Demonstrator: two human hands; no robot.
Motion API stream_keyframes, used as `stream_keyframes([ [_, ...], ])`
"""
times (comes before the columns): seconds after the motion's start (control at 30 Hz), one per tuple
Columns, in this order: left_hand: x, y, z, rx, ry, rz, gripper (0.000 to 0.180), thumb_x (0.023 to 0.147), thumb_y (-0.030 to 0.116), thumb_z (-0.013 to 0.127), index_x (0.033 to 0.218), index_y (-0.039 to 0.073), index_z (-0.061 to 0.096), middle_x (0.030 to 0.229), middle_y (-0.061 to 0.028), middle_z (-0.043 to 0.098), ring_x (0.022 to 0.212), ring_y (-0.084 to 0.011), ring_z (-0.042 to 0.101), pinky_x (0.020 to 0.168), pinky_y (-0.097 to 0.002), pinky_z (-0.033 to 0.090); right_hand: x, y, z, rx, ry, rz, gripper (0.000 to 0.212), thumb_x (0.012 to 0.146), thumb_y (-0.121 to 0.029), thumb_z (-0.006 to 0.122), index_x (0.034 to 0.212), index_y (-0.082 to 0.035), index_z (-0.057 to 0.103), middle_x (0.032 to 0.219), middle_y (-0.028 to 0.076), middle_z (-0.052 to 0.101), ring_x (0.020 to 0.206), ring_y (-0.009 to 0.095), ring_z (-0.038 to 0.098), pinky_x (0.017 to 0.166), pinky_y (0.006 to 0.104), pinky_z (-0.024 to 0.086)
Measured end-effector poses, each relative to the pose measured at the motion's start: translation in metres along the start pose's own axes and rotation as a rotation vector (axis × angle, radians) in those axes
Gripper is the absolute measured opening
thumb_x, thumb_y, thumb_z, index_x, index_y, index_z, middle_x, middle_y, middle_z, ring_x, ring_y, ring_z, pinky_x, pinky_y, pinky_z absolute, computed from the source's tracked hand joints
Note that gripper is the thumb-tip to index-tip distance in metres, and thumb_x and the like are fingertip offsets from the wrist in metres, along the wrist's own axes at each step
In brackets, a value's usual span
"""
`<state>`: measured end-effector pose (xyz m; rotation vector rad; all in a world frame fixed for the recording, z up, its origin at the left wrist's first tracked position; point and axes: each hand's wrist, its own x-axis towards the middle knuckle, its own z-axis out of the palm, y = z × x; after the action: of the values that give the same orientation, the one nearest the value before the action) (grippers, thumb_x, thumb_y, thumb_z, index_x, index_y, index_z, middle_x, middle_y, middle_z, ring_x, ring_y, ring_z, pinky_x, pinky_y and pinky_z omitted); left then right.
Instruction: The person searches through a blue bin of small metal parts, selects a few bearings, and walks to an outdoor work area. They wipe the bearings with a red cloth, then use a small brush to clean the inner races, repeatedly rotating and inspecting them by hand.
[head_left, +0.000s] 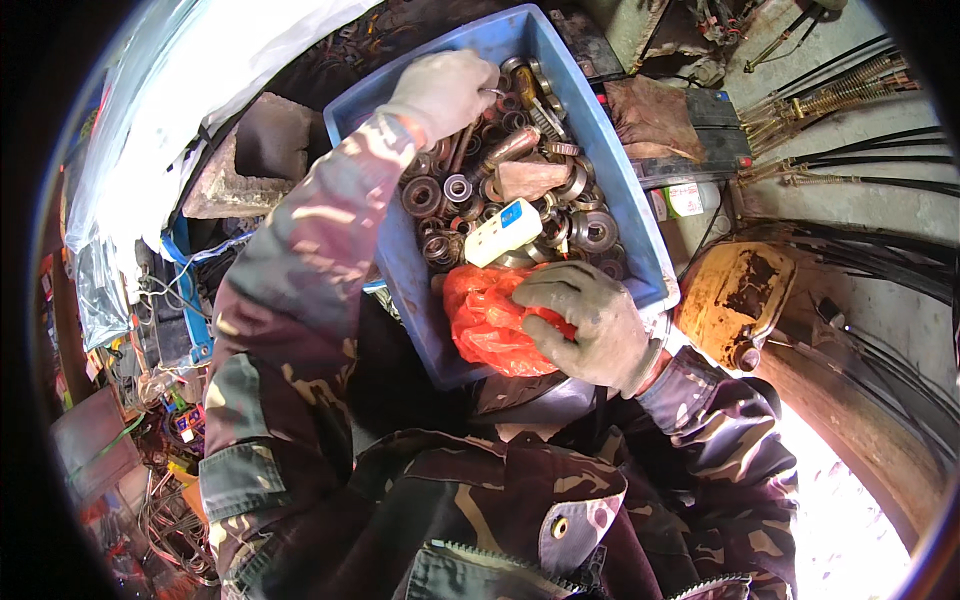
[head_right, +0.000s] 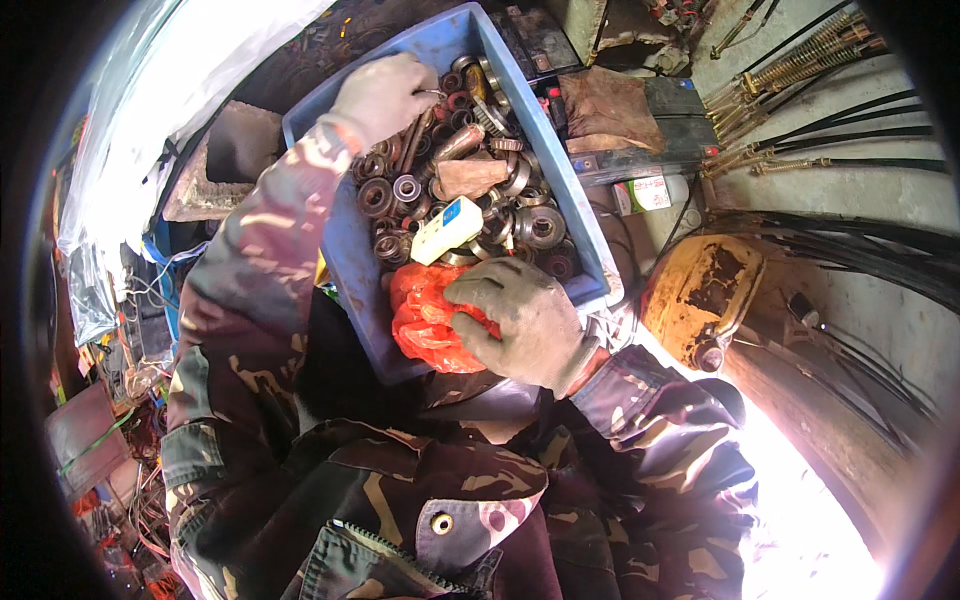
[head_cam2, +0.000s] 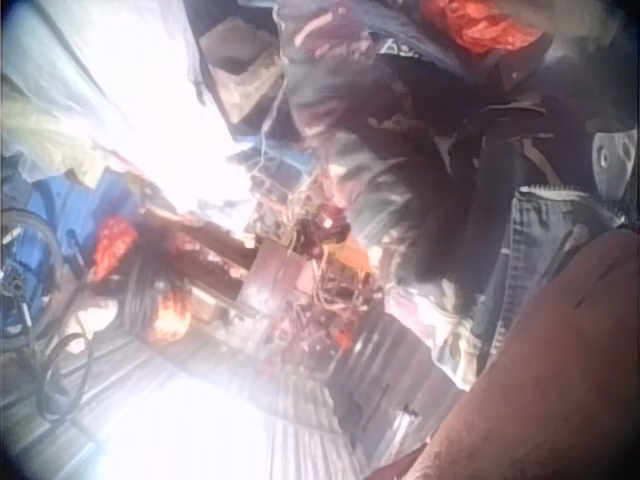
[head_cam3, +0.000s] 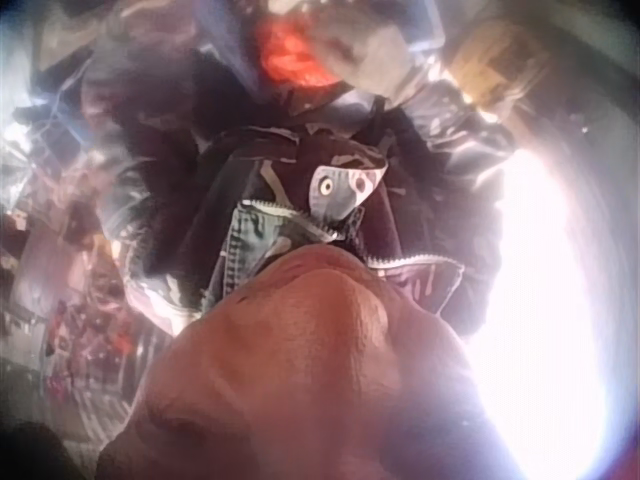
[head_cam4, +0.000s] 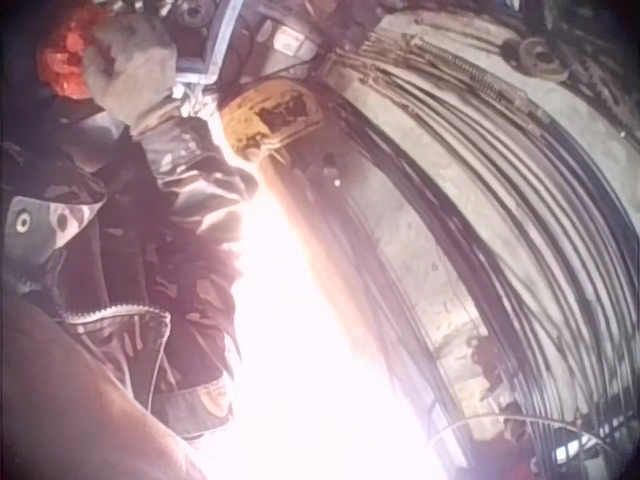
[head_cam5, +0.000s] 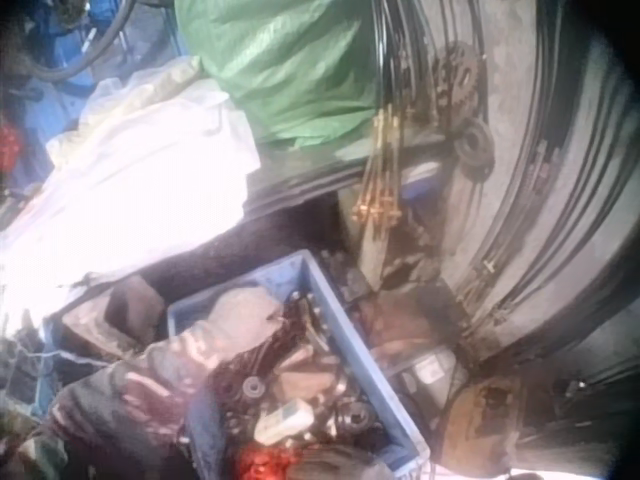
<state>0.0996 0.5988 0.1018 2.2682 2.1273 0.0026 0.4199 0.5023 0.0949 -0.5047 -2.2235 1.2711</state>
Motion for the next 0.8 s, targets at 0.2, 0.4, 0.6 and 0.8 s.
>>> stream_keyframes([
  [0.2,-0.112,0.092,-0.061,-0.544,0.2,0.228,0.018,0.091,0.027,0.08,0.099,0.012,0.078,0.097,-0.0091,0.077,0.086,-0.0292,0.075,0.077,-0.0402,0.06,0.022,0.003,-0.016,1.104,0.147,0.798,0.076,0.108,-0.063,0.052,0.152,-0.001,0.051,0.117,0.011,0.074,0.101,0.027,0.075,0.087,0.0377,0.061],
  [0.4,-0.122,0.132,-0.049,-0.679,0.163,0.2,0.036,0.086,0.035,0.085,0.111,0.01,0.075,0.093,-0.0085,0.074,0.08,-0.0287,0.074,0.073,-0.0407,0.06,0.015,0.0,-0.02,1.3,0.123,0.983,0.055,0.112,-0.061,0.044,0.131,-0.012,0.061,0.111,0.005,0.073,0.082,0.017,0.069,0.058,0.0279,0.046],
  [0.6,-0.079,0.079,-0.04,-0.858,-0.121,-0.23,0.056,0.095,0.041,0.08,0.132,0.0,0.072,0.127,-0.0213,0.075,0.11,-0.032,0.076,0.099,-0.0388,0.059,0.002,0.005,-0.026,1.146,0.142,0.939,0.069,0.104,-0.066,0.058,0.137,-0.006,0.063,0.107,0.003,0.072,0.077,0.014,0.061,0.064,0.0254,0.042],
  [0.8,-0.008,0.071,0.028,-0.571,-0.127,-0.266,0.093,0.089,0.059,0.079,0.155,-0.001,0.05,0.152,-0.0327,0.055,0.143,-0.0406,0.056,0.12,-0.0447,0.044,-0.008,-0.007,-0.046,0.748,0.151,0.639,0.046,0.111,-0.04,0.055,0.123,0.001,0.071,0.091,0.003,0.069,0.071,0.01,0.06,0.061,0.0248,0.044],
])
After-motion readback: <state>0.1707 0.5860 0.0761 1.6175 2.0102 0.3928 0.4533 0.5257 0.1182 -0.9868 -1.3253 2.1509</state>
